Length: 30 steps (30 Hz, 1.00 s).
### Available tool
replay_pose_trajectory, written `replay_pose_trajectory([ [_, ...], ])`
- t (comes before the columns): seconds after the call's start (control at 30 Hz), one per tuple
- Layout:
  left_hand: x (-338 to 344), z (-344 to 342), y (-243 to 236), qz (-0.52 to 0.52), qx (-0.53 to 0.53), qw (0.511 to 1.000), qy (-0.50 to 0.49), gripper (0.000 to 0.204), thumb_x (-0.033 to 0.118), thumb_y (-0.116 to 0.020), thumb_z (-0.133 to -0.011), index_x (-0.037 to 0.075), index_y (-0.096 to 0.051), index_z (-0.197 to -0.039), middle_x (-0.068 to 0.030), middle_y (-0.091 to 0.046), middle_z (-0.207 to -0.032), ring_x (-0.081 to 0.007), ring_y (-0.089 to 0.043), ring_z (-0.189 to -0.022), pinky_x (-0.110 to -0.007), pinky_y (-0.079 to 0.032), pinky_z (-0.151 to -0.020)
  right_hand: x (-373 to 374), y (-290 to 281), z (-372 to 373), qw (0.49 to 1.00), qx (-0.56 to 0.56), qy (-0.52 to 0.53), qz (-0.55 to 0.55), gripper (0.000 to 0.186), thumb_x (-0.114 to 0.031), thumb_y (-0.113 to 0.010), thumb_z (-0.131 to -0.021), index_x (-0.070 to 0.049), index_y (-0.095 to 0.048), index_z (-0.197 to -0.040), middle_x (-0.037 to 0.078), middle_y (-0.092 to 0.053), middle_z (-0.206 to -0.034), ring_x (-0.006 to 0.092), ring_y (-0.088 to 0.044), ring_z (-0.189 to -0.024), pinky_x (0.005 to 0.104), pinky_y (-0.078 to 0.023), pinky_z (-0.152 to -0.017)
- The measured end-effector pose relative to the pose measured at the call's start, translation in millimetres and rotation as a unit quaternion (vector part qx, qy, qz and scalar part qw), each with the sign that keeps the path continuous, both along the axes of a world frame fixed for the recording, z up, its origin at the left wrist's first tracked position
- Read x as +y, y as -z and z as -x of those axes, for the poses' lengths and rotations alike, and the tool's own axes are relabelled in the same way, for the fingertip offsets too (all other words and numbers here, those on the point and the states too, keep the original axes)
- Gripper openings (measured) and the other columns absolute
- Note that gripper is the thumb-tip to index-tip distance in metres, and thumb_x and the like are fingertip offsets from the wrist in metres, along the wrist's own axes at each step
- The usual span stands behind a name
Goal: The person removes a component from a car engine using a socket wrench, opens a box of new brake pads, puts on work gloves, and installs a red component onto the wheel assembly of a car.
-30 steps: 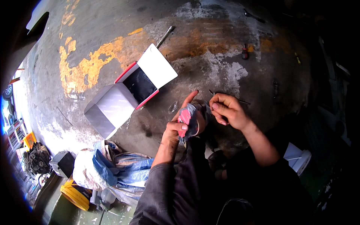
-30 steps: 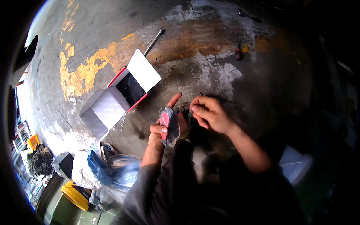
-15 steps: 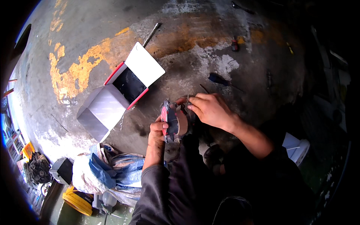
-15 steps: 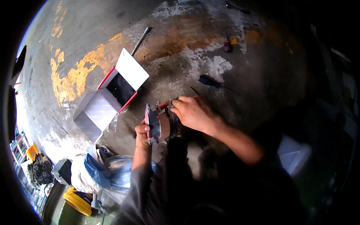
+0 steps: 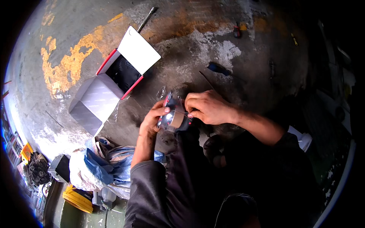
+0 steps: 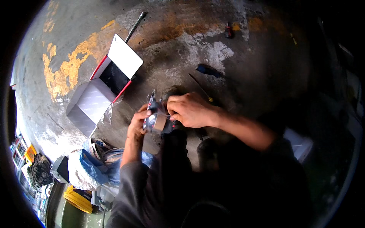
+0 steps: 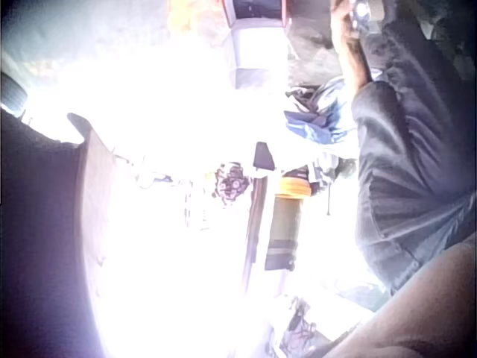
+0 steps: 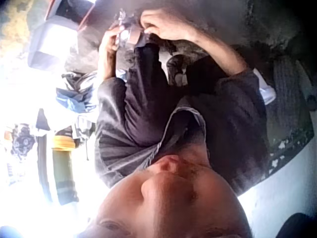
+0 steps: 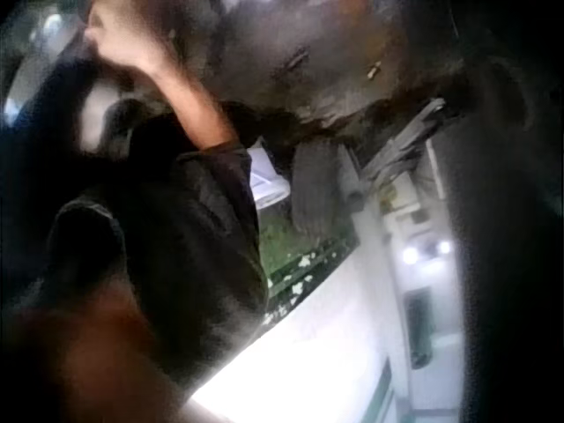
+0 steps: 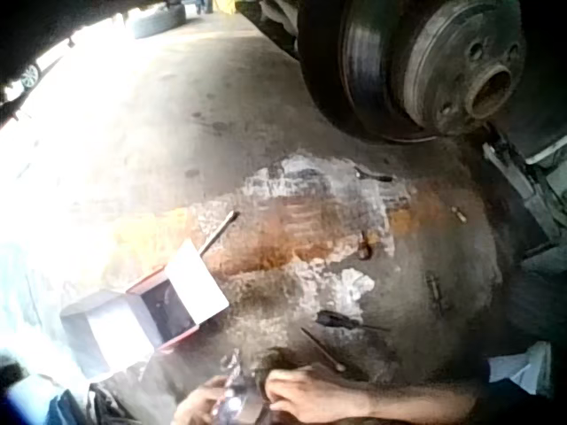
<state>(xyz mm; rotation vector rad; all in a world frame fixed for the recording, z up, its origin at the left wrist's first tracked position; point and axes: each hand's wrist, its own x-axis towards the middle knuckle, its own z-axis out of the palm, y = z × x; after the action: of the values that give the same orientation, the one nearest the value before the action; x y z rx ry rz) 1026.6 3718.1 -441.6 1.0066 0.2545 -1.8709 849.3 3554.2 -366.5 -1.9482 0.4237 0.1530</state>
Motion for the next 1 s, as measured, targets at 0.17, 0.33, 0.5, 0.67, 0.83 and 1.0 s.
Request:
replay_pose_trajectory([
  [0.17, -32.0, -5.2, -17.2, 0.031, -0.248, 0.957, 0.145, 0.037, 0.025, -0.078, -0.082, -0.006, -0.067, -0.099, -0.0037, -0.066, -0.083, -0.0087, -0.057, -0.074, -0.026, -0.047, -0.066, 22.6, -1.0, -1.4, 0.994, 0.049, 0.101, 0.008, 0.01, -0.004, -0.065, -0.082, -0.003, -0.055, -0.085, 0.012, -0.061, -0.084, 0.0345, -0.063, -0.077, 0.0428, -0.048, -0.065],
  [0.33, -26.1, 14.6, -20.0, -0.003, -0.43, 0.896, 0.115, 0.036, 0.03, -0.078, -0.084, -0.005, -0.069, -0.085, 0.001, -0.062, -0.07, -0.0055, -0.05, -0.064, -0.026, -0.042, -0.056, 48.7, -3.9, -10.2, 0.96, 0.088, 0.267, 0.001, 0.013, -0.001, -0.064, -0.082, -0.003, -0.052, -0.087, 0.013, -0.059, -0.08, 0.0317, -0.062, -0.072, 0.0419, -0.047, -0.063],
  [0.5, -10.6, 27.5, -2.6, -0.108, -0.258, 0.96, -0.031, 0.03, 0.027, -0.073, -0.088, -0.002, -0.068, -0.085, -0.0035, -0.065, -0.073, -0.0076, -0.055, -0.06, -0.025, -0.044, -0.055, 48.8, 1.8, 2.8, 0.966, -0.033, 0.234, -0.101, 0.012, 0.006, -0.062, -0.078, -0.003, -0.054, -0.081, 0.007, -0.056, -0.071, 0.0153, -0.054, -0.059, 0.029, -0.043, -0.056],
  [0.67, -6.6, 28.2, -10.0, -0.07, -0.098, 0.967, -0.223, 0.035, 0.035, -0.066, -0.092, 0.0, -0.065, -0.094, -0.009, -0.069, -0.083, -0.0174, -0.066, -0.067, -0.029, -0.054, -0.061, 23.4, 2.3, 36.1, 0.909, -0.081, 0.298, -0.281, 0.015, 0.003, -0.063, -0.075, -0.008, -0.053, -0.079, -0.003, -0.053, -0.075, 0.0054, -0.047, -0.065, 0.0216, -0.037, -0.059],
  [0.83, -14.8, 42.4, -6.3, 0.049, 0.0, 0.945, -0.324, 0.052, 0.037, -0.075, -0.082, 0.002, -0.059, -0.116, -0.0109, -0.065, -0.109, -0.0213, -0.065, -0.095, -0.038, -0.054, -0.085, 12.4, 18.2, 31.7, 0.79, -0.245, 0.397, -0.397, 0.024, 0.005, -0.064, -0.071, -0.01, -0.046, -0.076, -0.001, -0.049, -0.074, 0.0063, -0.046, -0.071, 0.0218, -0.036, -0.065],
  [1.0, -49.7, 30.8, -13.3, 0.198, -0.115, 0.951, -0.209, 0.043, 0.026, -0.078, -0.08, -0.003, -0.063, -0.107, -0.0069, -0.067, -0.093, -0.0147, -0.064, -0.081, -0.027, -0.05, -0.077, 7.4, 33.4, 27.5, 0.801, -0.224, 0.475, -0.289, 0.083, -0.011, -0.076, -0.074, -0.004, -0.031, -0.144, 0.009, -0.047, -0.129, 0.0173, -0.049, -0.109, 0.0292, -0.04, -0.095],
])
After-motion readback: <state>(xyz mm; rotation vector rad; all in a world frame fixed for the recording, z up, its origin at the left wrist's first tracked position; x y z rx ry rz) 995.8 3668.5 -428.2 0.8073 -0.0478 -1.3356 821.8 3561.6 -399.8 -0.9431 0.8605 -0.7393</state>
